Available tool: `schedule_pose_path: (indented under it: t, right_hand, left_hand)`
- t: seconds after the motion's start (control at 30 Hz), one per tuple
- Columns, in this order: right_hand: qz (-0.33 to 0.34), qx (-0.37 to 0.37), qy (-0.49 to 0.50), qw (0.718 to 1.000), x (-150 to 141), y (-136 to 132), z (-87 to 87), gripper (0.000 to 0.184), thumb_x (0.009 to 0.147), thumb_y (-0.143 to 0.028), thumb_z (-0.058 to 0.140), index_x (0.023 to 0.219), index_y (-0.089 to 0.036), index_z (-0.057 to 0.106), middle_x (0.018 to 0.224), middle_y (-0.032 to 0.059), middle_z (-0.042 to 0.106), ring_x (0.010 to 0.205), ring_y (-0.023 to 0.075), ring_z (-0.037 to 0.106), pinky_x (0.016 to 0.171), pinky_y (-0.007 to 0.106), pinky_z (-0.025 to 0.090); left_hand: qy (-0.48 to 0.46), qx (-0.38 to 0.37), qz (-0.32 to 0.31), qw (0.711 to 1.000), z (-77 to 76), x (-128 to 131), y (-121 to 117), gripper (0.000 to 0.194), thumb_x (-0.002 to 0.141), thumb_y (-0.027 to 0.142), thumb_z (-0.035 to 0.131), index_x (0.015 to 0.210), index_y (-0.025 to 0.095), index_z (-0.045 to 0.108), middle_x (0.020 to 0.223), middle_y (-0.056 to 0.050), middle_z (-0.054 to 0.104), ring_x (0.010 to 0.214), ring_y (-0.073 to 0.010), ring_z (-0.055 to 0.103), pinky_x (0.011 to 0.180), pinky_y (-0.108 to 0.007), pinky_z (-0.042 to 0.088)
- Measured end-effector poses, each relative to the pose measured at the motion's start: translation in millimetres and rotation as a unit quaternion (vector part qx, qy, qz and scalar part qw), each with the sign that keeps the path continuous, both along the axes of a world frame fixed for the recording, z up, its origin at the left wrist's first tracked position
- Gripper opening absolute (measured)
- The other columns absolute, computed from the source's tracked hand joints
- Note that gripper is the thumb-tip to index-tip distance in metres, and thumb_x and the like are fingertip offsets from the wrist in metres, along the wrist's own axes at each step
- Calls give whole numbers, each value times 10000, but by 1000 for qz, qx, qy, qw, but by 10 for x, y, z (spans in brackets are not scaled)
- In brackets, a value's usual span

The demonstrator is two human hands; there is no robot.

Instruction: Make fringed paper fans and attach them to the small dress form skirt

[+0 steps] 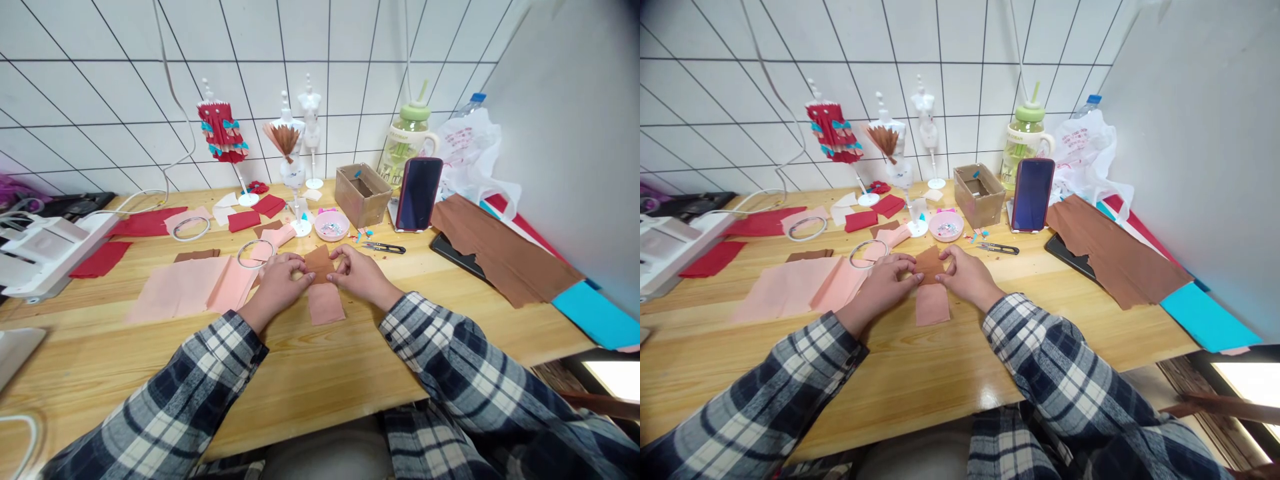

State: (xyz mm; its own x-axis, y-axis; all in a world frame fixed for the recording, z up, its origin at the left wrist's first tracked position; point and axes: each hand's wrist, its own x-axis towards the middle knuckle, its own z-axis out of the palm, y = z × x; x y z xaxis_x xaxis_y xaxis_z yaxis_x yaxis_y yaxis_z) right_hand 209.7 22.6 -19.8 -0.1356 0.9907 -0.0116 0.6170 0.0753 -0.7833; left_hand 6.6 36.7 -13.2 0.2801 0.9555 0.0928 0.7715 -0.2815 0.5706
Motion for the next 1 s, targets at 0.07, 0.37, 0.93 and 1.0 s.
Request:
schedule_pose_path:
  t: [0.07, 0.37, 0.93, 1.0]
  right_hand:
    - [3, 4, -8, 1000, -3, -2, -9, 340, 751, -263, 719, 1038, -248, 538, 689, -66, 641, 641, 123, 597, 585, 236, 355]
    - [-2, 22, -68, 997, -38, -22, 20, 324, 765, -295, 725, 1042, -270, 559, 694, -68, 651, 653, 134, 600, 571, 246, 325]
    - [1, 31, -160, 987, -53, -68, 98, 449, 774, -304, 690, 1176, -263, 494, 732, -22, 639, 644, 166, 571, 547, 259, 255]
    - [-11, 3, -161, 987, -17, -60, 107, 495, 764, -346, 709, 1196, -268, 482, 741, -21, 640, 655, 170, 576, 547, 260, 256]
  left_hand:
    - [6, 4, 0, 1000, -8, 0, 2, 208, 778, 426, 637, 745, 228, 694, 1124, -43, 664, 1111, -285, 527, 988, -475, 373]
    - [49, 36, 1, 998, -63, 11, -2, 195, 783, 415, 630, 752, 228, 678, 1116, -43, 643, 1067, -287, 517, 939, -482, 374]
    - [85, 58, 25, 994, -68, 69, -26, 230, 768, 400, 668, 901, 233, 583, 1042, -71, 613, 1018, -313, 518, 851, -470, 401]
    - [88, 57, 33, 994, -71, 67, -30, 272, 769, 402, 672, 949, 232, 557, 1036, -75, 605, 1014, -314, 522, 838, -464, 408]
